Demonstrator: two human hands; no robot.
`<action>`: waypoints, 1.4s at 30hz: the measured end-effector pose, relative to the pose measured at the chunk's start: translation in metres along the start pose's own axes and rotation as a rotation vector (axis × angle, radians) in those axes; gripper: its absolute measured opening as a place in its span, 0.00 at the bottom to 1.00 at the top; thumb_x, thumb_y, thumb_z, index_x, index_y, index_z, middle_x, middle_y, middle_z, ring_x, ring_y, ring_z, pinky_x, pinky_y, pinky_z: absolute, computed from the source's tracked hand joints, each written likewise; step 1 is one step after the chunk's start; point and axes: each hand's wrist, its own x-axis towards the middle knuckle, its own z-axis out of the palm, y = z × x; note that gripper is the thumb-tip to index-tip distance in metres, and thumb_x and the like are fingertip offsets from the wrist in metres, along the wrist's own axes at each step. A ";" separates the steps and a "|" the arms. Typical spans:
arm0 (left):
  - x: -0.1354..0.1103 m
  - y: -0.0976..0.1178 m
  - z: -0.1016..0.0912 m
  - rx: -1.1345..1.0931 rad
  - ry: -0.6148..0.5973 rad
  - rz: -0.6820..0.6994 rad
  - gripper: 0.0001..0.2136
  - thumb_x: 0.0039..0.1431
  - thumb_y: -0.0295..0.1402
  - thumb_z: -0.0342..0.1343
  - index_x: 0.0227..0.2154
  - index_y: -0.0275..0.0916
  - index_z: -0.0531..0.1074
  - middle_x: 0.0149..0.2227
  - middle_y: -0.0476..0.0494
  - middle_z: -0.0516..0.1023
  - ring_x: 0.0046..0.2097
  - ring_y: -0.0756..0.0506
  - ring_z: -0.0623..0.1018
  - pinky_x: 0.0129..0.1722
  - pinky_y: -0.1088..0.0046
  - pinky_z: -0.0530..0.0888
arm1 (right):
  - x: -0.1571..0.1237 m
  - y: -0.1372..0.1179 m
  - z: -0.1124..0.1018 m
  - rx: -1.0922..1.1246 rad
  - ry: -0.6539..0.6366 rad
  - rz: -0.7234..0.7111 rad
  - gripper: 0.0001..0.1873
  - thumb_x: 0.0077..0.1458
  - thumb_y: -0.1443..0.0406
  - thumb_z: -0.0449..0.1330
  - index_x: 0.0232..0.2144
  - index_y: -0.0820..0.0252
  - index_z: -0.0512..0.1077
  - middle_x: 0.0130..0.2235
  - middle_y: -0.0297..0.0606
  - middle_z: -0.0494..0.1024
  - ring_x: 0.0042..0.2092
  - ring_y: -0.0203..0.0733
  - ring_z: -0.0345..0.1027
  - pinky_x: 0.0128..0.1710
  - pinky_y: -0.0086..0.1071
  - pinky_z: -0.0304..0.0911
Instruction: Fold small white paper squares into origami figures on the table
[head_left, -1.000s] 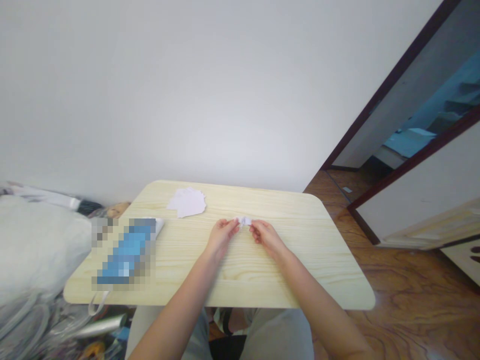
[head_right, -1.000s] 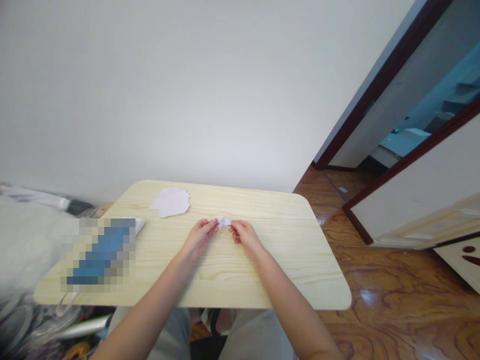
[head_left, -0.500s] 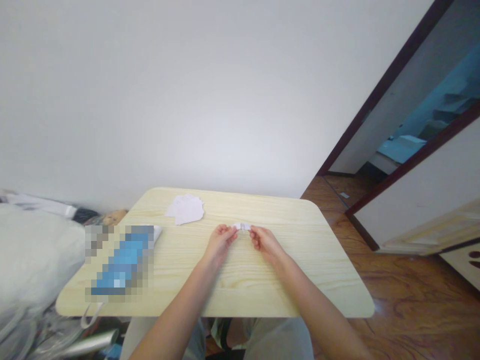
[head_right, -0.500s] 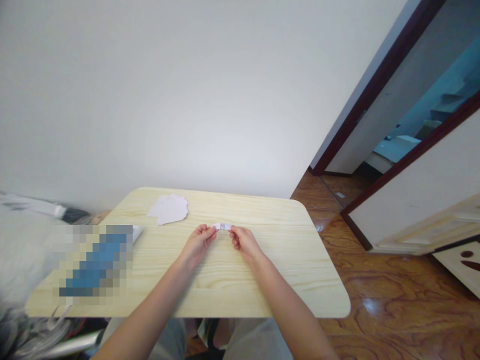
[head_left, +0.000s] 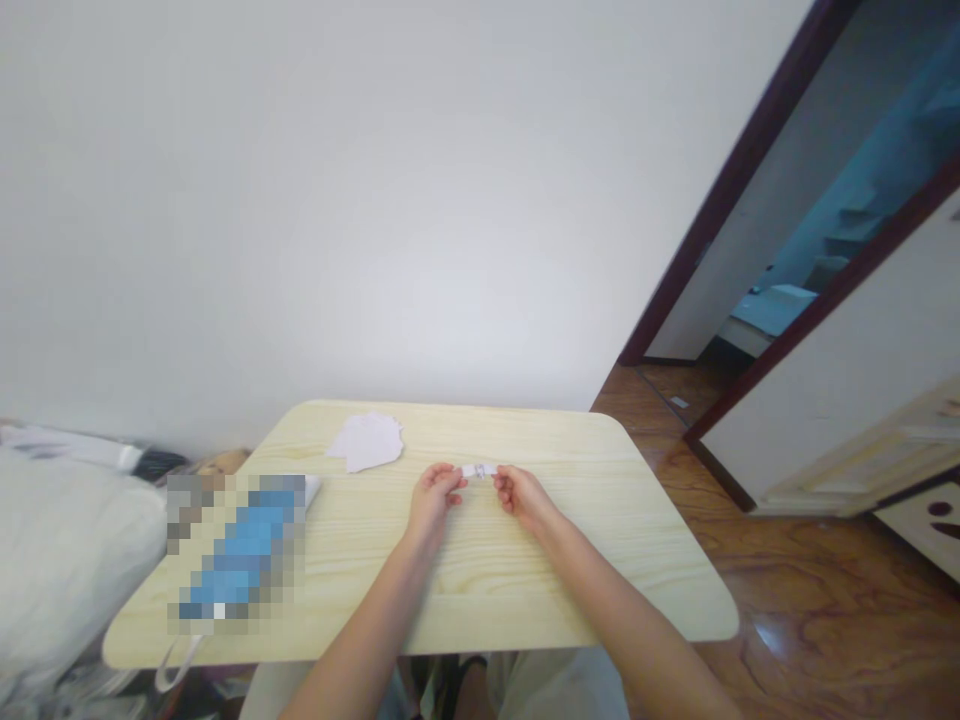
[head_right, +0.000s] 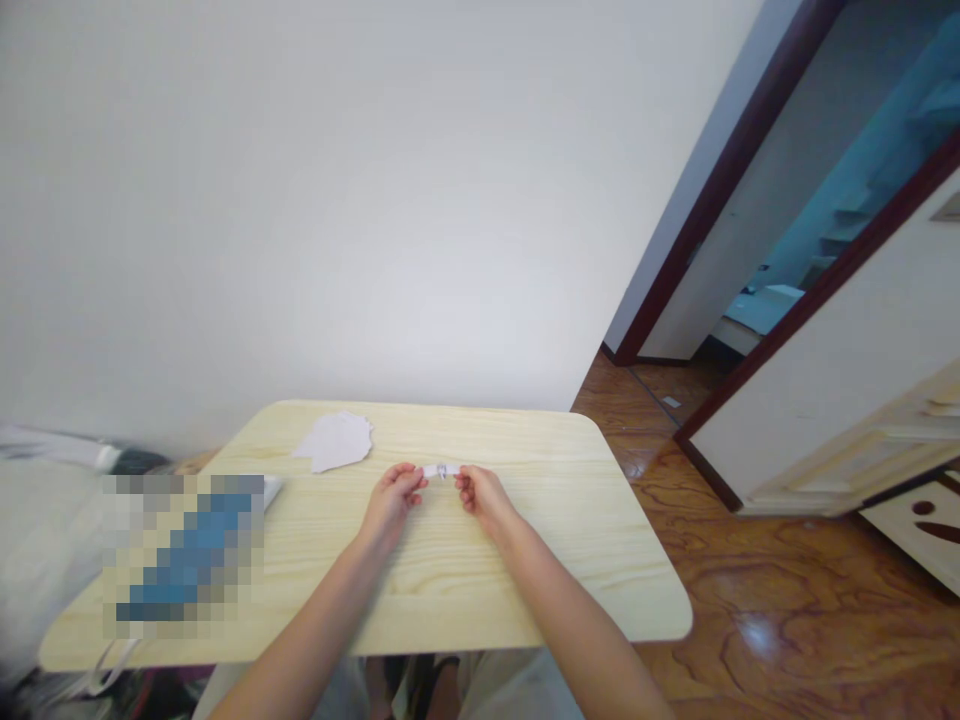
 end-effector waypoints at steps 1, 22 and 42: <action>0.000 -0.001 0.000 0.005 0.006 0.005 0.15 0.36 0.32 0.63 0.28 0.37 0.65 0.22 0.52 0.72 0.26 0.51 0.74 0.19 0.82 0.64 | -0.001 0.000 0.001 -0.002 0.003 -0.007 0.08 0.42 0.62 0.55 0.20 0.62 0.65 0.18 0.29 0.65 0.15 0.25 0.50 0.13 0.22 0.40; 0.003 0.000 0.001 0.034 -0.027 -0.023 0.13 0.36 0.34 0.65 0.26 0.33 0.72 0.23 0.48 0.73 0.24 0.54 0.72 0.23 0.80 0.68 | -0.023 0.004 0.000 -0.580 0.300 -0.677 0.08 0.44 0.60 0.57 0.29 0.57 0.67 0.27 0.32 0.65 0.27 0.34 0.58 0.28 0.28 0.56; -0.001 -0.004 0.006 0.172 -0.090 0.026 0.18 0.34 0.36 0.65 0.30 0.34 0.70 0.27 0.45 0.74 0.29 0.49 0.75 0.22 0.79 0.68 | -0.018 -0.001 0.003 -0.991 0.432 -0.767 0.05 0.46 0.63 0.55 0.25 0.57 0.70 0.28 0.35 0.71 0.28 0.37 0.63 0.30 0.29 0.56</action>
